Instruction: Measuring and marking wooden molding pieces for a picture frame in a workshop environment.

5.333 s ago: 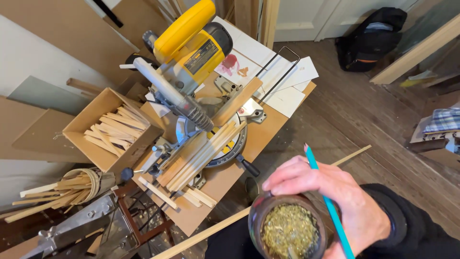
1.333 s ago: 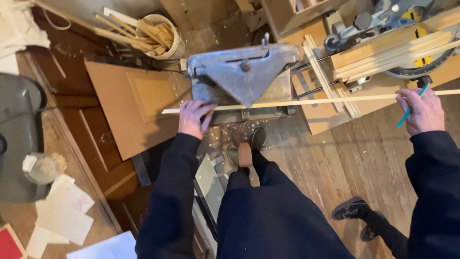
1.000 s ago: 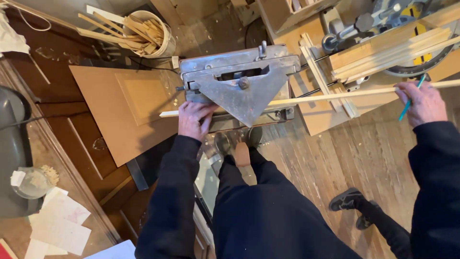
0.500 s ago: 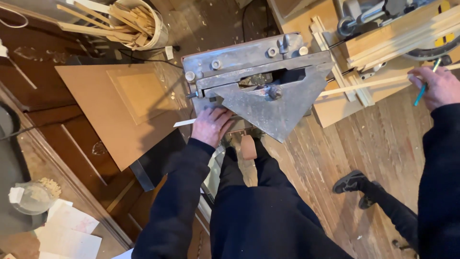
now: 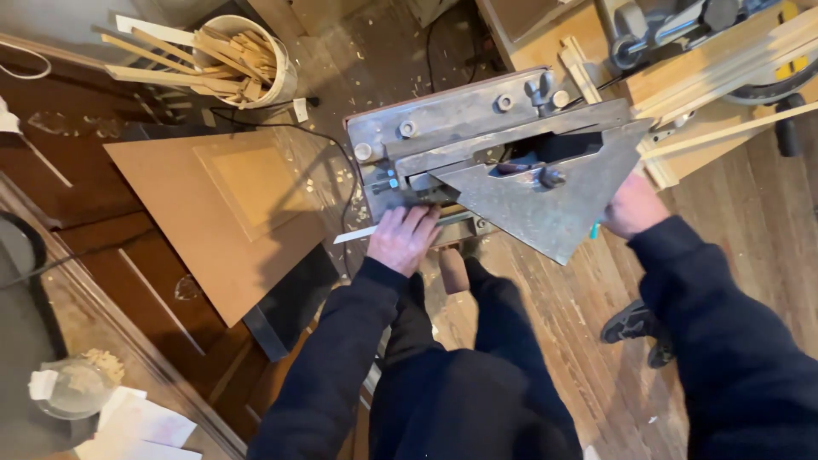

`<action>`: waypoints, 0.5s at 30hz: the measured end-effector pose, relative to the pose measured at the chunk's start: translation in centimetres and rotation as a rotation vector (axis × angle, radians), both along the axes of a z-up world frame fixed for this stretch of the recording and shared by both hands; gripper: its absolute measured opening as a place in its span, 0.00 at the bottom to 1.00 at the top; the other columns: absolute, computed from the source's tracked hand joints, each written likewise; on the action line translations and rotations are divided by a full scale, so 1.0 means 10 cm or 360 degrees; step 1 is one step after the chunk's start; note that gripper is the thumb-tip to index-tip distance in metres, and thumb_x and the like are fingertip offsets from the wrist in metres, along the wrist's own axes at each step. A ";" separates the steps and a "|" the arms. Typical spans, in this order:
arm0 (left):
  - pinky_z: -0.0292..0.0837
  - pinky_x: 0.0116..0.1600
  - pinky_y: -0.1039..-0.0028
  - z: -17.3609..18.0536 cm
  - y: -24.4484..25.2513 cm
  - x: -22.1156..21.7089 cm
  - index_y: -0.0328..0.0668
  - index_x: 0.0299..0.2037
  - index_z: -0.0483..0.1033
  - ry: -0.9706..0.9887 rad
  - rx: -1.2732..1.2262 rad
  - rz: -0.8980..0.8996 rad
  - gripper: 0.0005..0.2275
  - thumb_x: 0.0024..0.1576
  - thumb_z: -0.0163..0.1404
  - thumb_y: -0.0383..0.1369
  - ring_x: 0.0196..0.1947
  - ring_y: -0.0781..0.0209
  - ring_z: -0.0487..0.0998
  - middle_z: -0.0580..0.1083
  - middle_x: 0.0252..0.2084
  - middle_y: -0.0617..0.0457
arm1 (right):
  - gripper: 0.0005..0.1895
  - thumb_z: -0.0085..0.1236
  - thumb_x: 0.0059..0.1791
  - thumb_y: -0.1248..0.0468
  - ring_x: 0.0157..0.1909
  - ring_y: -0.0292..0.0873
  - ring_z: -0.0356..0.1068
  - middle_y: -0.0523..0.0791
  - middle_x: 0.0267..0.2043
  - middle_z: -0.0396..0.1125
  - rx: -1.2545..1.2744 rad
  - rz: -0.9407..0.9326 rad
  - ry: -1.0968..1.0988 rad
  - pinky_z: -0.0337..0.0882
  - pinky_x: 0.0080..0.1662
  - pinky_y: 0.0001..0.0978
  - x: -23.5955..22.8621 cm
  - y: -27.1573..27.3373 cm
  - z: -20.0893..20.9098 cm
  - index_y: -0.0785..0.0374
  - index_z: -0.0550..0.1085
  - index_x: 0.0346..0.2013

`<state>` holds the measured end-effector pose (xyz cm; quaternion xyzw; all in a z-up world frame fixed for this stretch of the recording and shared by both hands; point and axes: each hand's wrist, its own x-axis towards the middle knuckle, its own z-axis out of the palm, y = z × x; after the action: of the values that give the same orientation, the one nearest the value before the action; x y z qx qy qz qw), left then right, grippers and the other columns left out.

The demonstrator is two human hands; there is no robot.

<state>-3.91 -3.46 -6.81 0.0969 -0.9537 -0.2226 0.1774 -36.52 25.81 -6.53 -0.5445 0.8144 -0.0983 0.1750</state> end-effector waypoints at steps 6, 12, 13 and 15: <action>0.70 0.45 0.66 0.04 -0.05 -0.04 0.40 0.52 0.79 0.0022 -0.0089 -0.0030 0.14 0.57 0.58 0.34 0.41 0.55 0.73 0.73 0.44 0.53 | 0.16 0.59 0.46 0.61 0.49 0.57 0.71 0.55 0.47 0.73 0.0160 -0.0466 -0.0542 0.70 0.51 0.47 0.17 -0.02 -0.45 0.65 0.77 0.46; 0.70 0.44 0.65 -0.11 0.00 -0.02 0.41 0.48 0.78 0.0095 0.0018 -0.0050 0.11 0.57 0.59 0.33 0.42 0.55 0.74 0.74 0.46 0.53 | 0.15 0.57 0.48 0.59 0.55 0.60 0.68 0.54 0.50 0.71 0.0148 -0.0303 -0.0235 0.67 0.57 0.49 0.26 0.20 -0.56 0.62 0.77 0.47; 0.70 0.45 0.65 -0.14 -0.02 -0.03 0.41 0.47 0.78 0.0118 0.0035 -0.0045 0.10 0.57 0.60 0.33 0.42 0.54 0.74 0.74 0.46 0.53 | 0.16 0.58 0.47 0.59 0.57 0.63 0.65 0.56 0.52 0.70 0.0077 -0.0225 -0.0009 0.65 0.59 0.51 0.26 0.15 -0.56 0.63 0.77 0.47; 0.70 0.45 0.65 -0.08 0.01 -0.03 0.41 0.47 0.78 0.0101 0.0035 -0.0024 0.11 0.57 0.60 0.32 0.42 0.54 0.74 0.74 0.46 0.53 | 0.17 0.57 0.48 0.60 0.58 0.63 0.64 0.56 0.53 0.69 0.0053 -0.0250 -0.0062 0.65 0.59 0.51 0.30 0.15 -0.55 0.64 0.76 0.49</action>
<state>-4.24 -3.38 -7.56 0.0844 -0.9458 -0.2373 0.2048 -33.47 27.34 -11.98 -0.4740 0.8525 -0.1088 0.1917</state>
